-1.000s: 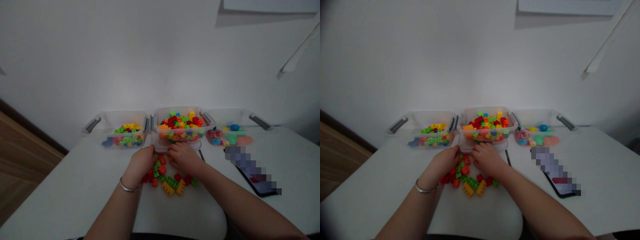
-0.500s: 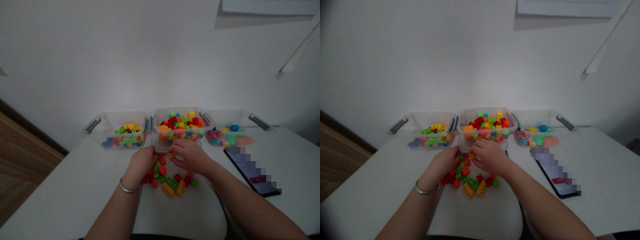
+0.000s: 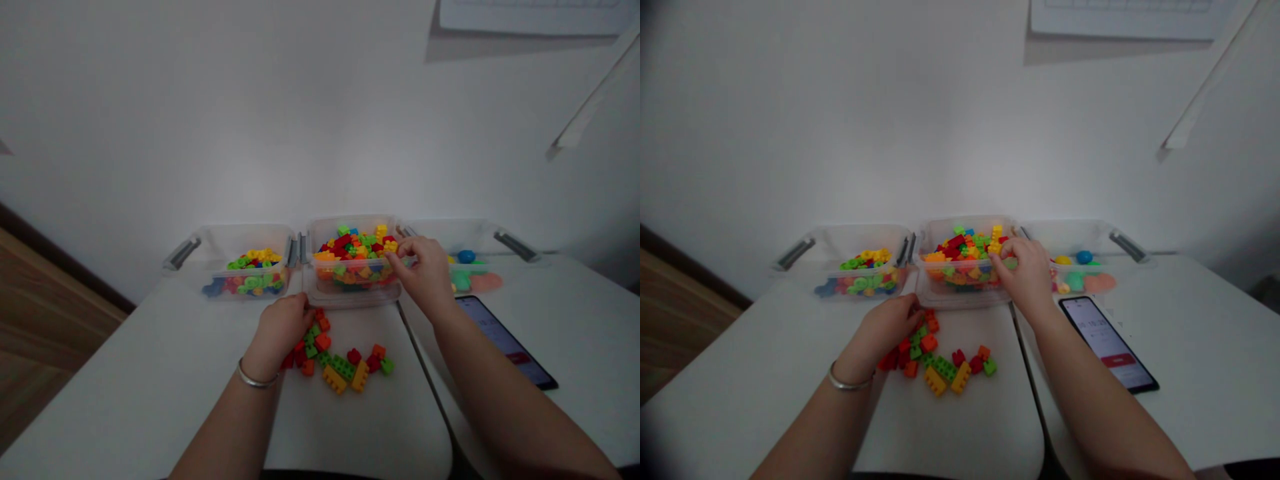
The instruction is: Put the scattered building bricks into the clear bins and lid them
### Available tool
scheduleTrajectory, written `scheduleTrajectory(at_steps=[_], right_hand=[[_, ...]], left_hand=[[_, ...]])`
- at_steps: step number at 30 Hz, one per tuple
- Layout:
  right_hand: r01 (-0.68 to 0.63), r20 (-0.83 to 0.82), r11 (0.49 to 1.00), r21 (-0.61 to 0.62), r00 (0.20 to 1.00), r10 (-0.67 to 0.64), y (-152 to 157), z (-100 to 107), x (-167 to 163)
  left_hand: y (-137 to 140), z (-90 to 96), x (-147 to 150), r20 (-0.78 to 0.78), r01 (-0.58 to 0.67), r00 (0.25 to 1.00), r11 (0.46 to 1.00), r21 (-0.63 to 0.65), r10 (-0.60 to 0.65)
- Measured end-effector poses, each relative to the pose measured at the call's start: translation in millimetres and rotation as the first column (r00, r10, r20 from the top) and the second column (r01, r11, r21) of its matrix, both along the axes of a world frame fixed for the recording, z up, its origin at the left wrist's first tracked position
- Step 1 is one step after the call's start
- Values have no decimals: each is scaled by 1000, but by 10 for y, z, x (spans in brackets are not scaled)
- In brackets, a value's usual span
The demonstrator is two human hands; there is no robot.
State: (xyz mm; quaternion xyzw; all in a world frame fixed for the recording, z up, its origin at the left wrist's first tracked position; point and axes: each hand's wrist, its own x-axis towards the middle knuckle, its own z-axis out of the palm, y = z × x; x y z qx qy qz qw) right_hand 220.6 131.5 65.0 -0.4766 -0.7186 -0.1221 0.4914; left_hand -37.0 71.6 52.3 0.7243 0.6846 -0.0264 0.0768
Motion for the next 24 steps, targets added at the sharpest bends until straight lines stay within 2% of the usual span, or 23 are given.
scheduleTrajectory(at_steps=[5, 14, 20, 22, 24], right_hand=[[110, 102, 991, -78, 990, -102, 6, -46, -15], [62, 100, 996, -63, 993, -55, -42, -5, -22], [-138, 46, 987, 79, 990, 135, -229, 140, -97], [-246, 46, 969, 32, 969, 245, -310, 138, -179], [-360, 77, 925, -122, 926, 370, -379, 94, -283]], left_hand=[[3, -12, -10, 6, -7, 1000, 1000, -7, 7], [4, -8, -10, 8, -38, 999, 999, -16, 38], [18, -17, -26, 31, -25, 999, 1000, -17, 25], [28, -33, -33, 42, -20, 999, 1000, -20, 21], [40, -56, -41, 52, -11, 999, 1000, -22, 12]])
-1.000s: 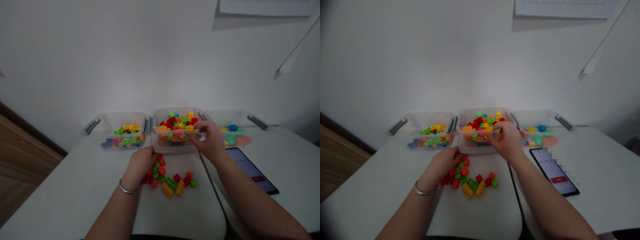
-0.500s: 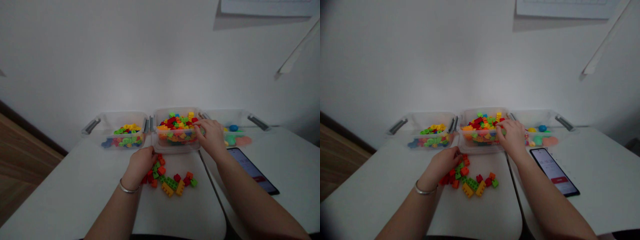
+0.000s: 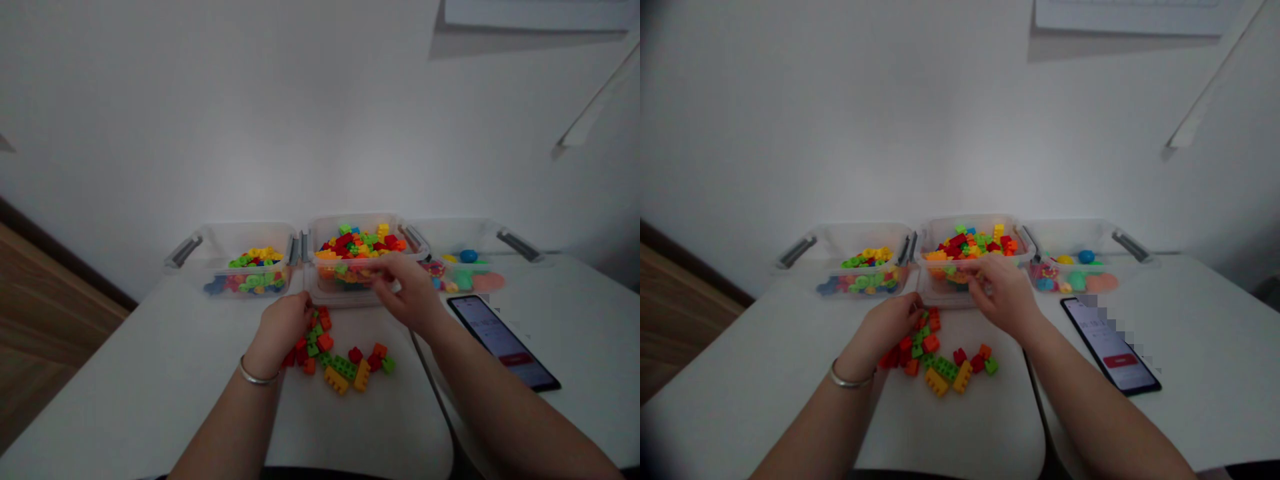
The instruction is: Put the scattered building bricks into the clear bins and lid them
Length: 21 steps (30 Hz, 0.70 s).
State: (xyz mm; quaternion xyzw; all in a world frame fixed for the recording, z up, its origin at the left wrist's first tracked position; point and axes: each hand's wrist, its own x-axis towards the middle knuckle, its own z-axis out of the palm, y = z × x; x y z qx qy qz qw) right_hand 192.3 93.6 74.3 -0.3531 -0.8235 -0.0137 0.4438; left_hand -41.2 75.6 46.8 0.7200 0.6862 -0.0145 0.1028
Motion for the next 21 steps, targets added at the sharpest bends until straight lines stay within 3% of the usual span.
scheduleTrajectory(at_steps=[4, 8, 15, 21], right_hand=[[-73, 277, 952, -298, 947, 160, -61, -155, -194], [2, 469, 903, -430, 855, 221, -29, -255, -255], [112, 567, 882, -457, 801, 192, 14, -255, -204], [76, 575, 892, -445, 788, 220, -4, -303, -252]], left_hand=[[23, -52, -18, 28, 36, 999, 999, 15, -36], [24, -77, -15, 78, 72, 994, 997, 18, -73], [-6, -44, 40, 188, 181, 966, 983, 8, -179], [-9, 6, 9, -5, 33, 999, 995, 93, -32]])
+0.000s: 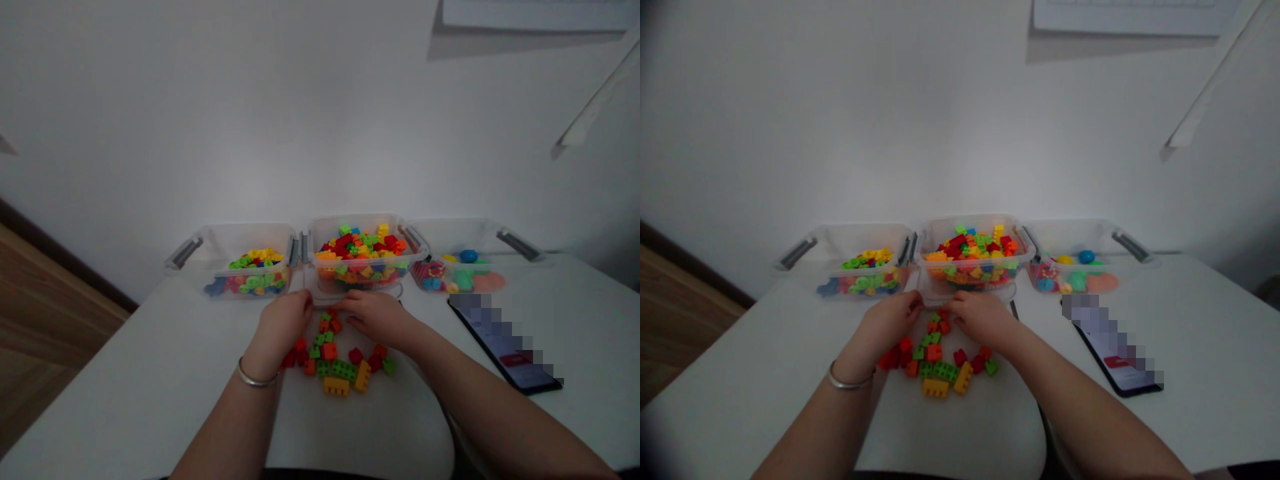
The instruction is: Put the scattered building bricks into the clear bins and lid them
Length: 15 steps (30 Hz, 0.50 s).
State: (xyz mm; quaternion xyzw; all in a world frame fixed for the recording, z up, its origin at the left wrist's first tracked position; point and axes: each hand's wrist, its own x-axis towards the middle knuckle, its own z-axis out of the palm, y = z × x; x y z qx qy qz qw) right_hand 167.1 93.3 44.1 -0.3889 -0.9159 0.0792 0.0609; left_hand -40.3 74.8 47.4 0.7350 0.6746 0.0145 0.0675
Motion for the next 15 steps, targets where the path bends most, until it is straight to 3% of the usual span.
scheduleTrajectory(at_steps=[3, 15], right_hand=[[-1, -8, 1000, 12, 1000, 1, 4, -35, -25], [7, 132, 997, 74, 991, -17, 17, -93, -57]], left_hand=[[2, 16, -16, -25, -75, 997, 997, 22, 76], [1, 5, 7, -21, 0, 1000, 1000, -10, 0]])
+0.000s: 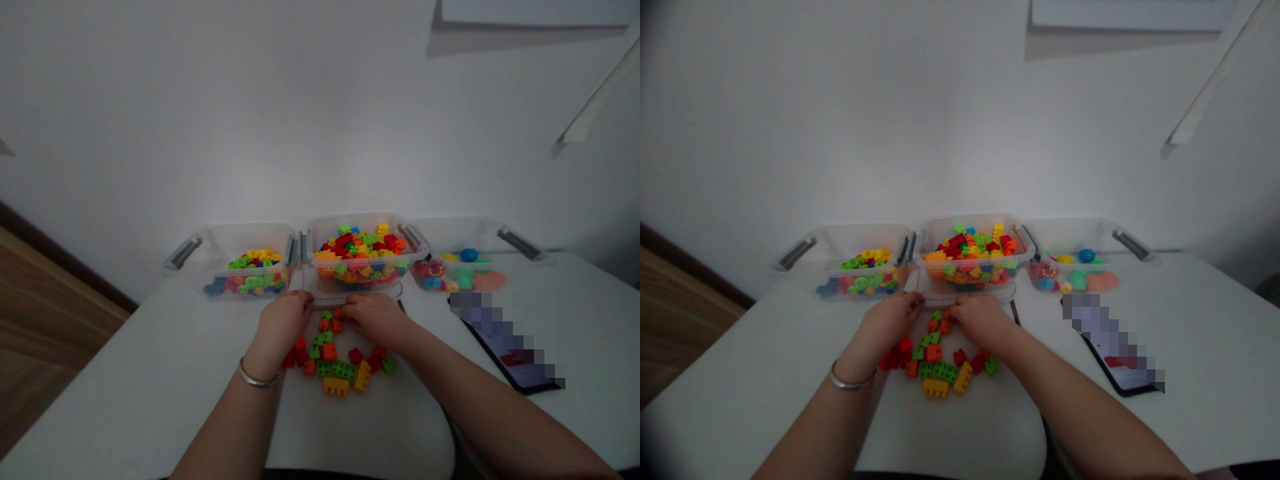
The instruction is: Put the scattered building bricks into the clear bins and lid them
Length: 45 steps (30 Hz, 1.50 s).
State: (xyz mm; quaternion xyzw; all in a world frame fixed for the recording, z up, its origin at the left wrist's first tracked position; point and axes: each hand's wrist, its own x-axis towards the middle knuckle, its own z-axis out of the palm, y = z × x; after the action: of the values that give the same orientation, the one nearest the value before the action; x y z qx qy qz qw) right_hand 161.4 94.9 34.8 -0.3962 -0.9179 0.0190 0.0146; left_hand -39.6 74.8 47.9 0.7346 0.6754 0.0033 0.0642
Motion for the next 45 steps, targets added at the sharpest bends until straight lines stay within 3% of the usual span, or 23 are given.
scheduleTrajectory(at_steps=[7, 13, 18, 31, 34, 38, 41, 45], right_hand=[[47, 62, 999, -21, 997, -45, -23, 71, 12], [71, -21, 996, 44, 997, -70, -47, 72, -12], [18, -19, 1000, 14, 1000, -18, -13, -5, -13], [107, 76, 991, -78, 992, -101, -49, 120, 25], [120, -23, 992, -43, 992, -121, -49, 220, 76], [169, -347, 982, 89, 929, -128, -26, 337, 193], [212, -535, 946, 247, 843, -49, -9, 400, 299], [298, -631, 885, 359, 776, -5, 37, 477, 451]], left_hand=[[-7, -13, -10, 3, 22, 1000, 1000, 6, -22], [1, -27, -18, 3, 28, 1000, 1000, 1, -28], [2, -11, -7, 5, 26, 1000, 1000, -7, -26], [6, -14, -14, 18, 34, 999, 999, -24, -34], [6, -19, -15, 15, 39, 999, 999, -26, -38], [3, -22, -11, 17, 50, 999, 999, -8, -50], [4, -22, -8, 23, 44, 999, 999, -10, -44], [7, -20, -10, 12, 38, 999, 999, -18, -38]])
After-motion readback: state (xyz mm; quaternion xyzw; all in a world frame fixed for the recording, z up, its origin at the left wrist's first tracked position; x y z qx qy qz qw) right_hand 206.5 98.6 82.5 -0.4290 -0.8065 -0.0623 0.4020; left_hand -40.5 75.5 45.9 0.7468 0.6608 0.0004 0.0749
